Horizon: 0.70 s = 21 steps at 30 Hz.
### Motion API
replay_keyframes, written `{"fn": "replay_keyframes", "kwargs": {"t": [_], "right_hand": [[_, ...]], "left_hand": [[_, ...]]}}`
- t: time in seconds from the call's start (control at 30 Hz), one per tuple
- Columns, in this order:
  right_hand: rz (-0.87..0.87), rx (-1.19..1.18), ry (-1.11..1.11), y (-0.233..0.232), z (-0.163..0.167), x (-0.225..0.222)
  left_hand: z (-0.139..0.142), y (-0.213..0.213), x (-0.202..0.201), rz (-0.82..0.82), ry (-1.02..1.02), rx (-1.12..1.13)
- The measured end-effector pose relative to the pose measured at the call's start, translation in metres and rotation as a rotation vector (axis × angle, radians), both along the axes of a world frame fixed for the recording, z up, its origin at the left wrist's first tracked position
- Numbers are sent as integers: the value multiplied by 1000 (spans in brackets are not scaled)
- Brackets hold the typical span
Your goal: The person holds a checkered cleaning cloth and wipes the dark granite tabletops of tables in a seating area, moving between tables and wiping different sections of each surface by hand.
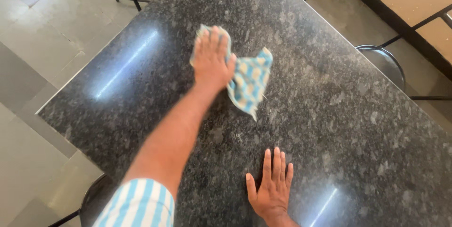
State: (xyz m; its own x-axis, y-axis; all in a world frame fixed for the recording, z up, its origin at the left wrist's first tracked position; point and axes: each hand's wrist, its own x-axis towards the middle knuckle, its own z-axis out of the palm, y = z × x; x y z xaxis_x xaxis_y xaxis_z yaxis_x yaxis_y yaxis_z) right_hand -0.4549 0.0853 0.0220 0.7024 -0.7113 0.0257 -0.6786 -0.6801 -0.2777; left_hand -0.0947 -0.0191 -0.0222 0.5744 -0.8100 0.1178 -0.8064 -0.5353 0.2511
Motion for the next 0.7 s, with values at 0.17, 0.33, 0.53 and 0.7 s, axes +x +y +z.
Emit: {"fn": "replay_keyframes", "kwargs": {"t": [0.17,0.33,0.53,0.7], "right_hand": [[0,-5,-51,6,2,-5],[-27,3,-213,9,0,-19],[-56,-7,-282,11,11,-27],[-154,-125,-126,4,8,-49]], "left_hand": [[11,53,-124,-27,21,-267],[30,127,-219,-26,204,-395],[59,197,-258,-185,589,-362],[61,208,-174,-104,426,-426]]}}
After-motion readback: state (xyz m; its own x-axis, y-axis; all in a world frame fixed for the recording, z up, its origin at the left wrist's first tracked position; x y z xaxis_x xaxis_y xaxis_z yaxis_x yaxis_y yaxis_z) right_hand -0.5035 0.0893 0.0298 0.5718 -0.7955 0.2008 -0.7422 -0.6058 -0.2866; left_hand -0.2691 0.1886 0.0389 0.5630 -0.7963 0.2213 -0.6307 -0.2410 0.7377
